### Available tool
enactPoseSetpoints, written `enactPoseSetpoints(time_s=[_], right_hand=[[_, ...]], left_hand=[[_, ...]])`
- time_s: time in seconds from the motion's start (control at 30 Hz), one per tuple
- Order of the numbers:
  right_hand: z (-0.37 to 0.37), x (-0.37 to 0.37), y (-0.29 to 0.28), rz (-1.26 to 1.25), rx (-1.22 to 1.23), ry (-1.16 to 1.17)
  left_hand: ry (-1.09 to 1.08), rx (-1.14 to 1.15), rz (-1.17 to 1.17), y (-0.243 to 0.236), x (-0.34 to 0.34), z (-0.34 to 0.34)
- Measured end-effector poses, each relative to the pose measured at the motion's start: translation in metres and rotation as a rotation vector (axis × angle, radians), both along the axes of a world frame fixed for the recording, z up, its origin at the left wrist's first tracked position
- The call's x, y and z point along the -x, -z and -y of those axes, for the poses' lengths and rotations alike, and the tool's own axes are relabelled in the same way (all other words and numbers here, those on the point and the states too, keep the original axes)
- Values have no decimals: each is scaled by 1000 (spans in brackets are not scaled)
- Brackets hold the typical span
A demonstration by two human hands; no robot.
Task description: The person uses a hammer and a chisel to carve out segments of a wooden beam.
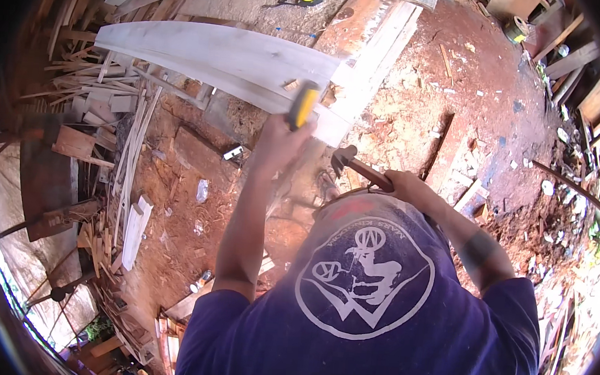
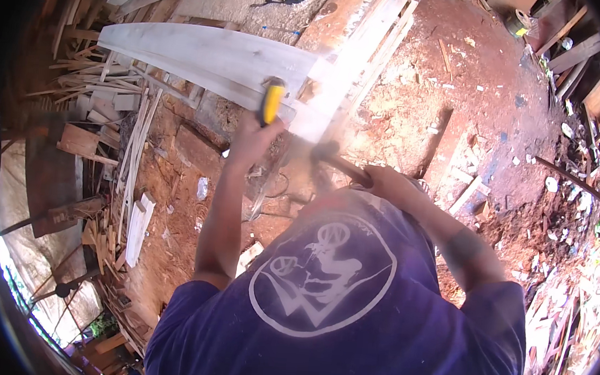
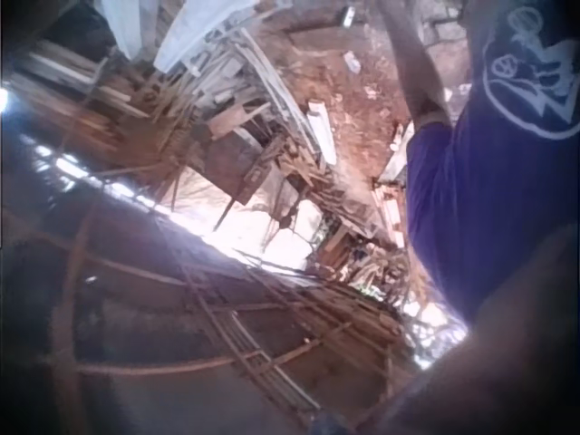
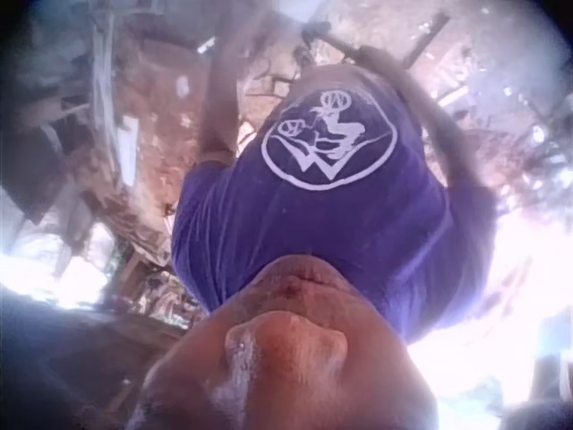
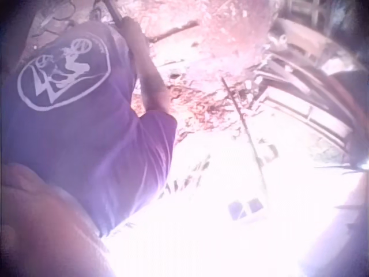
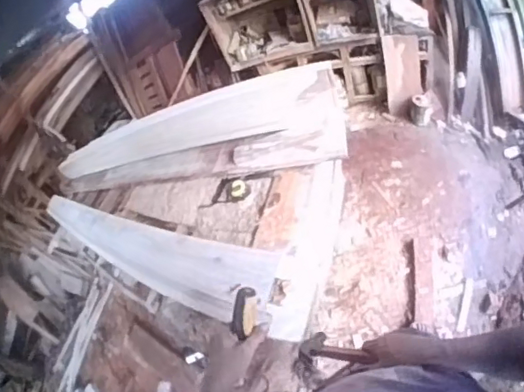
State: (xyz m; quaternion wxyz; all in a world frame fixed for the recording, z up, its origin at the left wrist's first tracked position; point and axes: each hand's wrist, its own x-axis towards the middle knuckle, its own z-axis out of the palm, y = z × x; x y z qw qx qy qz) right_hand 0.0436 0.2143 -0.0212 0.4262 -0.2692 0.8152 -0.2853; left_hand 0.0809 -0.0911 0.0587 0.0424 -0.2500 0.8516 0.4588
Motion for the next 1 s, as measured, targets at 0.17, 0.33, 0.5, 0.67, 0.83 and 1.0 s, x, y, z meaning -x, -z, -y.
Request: enactPoseSetpoints(time_s=[0.17, 0.33, 0.5, 0.67, 0.83, 1.0], right_hand=[[-35, 1, -39, -8, -7, 212], [-60, 6, -58, -22, 55, 403], [-54, 12, -84, -32, 44, 509], [-45, 29, -93, -308, 211, 380], [-32, 69, -178, -760, 383, 354], [-20, 83, -277, -1207, 724, 289]], left_hand=[[2, -716, -787, -24, 52, -23], [57, -335, -707, 3, 94, -29], [111, -330, -741, 17, 103, -29], [85, -286, -790, 22, 109, -32], [21, -145, -763, 20, 112, -50], [-64, -223, -670, 14, 110, -50]])
